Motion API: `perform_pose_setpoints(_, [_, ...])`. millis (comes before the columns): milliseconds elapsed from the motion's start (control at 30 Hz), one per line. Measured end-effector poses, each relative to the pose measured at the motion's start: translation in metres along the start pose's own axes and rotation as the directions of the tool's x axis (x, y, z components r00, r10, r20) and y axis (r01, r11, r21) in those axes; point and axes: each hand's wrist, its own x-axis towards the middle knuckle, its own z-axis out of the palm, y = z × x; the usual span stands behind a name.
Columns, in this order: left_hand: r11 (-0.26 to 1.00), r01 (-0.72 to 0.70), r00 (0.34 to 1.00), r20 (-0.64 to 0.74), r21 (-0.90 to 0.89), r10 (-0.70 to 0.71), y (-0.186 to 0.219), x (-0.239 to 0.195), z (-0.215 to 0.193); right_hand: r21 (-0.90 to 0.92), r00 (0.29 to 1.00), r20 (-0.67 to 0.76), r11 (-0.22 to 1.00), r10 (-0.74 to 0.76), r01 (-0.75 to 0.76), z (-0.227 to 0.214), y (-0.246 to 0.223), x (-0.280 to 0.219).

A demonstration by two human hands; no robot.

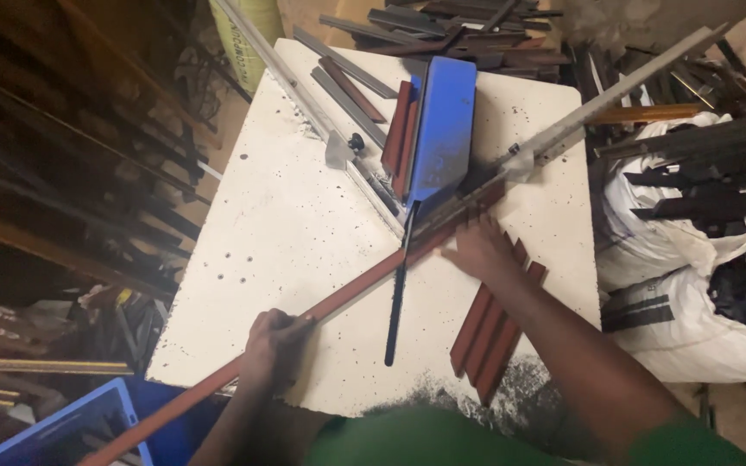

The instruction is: Cutting long strips of frame molding into smaller mitered pieces using a foot-operated saw.

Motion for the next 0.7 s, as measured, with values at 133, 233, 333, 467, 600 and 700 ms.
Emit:
perform_pose_setpoints(133, [0.998, 0.048, 0.997, 0.053, 0.028, -0.05, 0.015, -0.018, -0.014, 0.161, 0.868, 0.497, 0.984, -0.011, -0.079, -0.076, -0.039, -0.057])
perform_pose_setpoints(233, [0.995, 0.094, 0.996, -0.003, -0.02, -0.094, 0.034, -0.037, -0.025, 0.178, 0.802, 0.597, 0.977, -0.016, -0.113, -0.076, -0.058, -0.113])
perform_pose_setpoints(333, [0.999, 0.041, 0.998, -0.043, 0.009, -0.04, 0.045, -0.055, -0.02, 0.194, 0.794, 0.608, 0.968, 0.008, -0.158, -0.068, -0.064, -0.159])
perform_pose_setpoints(467, [0.994, 0.065, 0.998, -0.007, -0.092, -0.066, 0.083, -0.058, 0.001, 0.229, 0.836, 0.547, 0.953, 0.044, -0.2, -0.083, -0.099, -0.18])
perform_pose_setpoints(600, [0.971, 0.135, 0.991, 0.038, -0.198, -0.13, 0.105, -0.041, 0.039, 0.463, 0.959, 0.261, 0.886, -0.112, -0.022, -0.028, -0.134, -0.178])
perform_pose_setpoints(700, [0.943, 0.024, 0.999, -0.038, -0.331, -0.038, 0.098, -0.034, 0.045, 0.284, 0.996, 0.084, 0.959, -0.029, 0.004, 0.004, -0.129, -0.165])
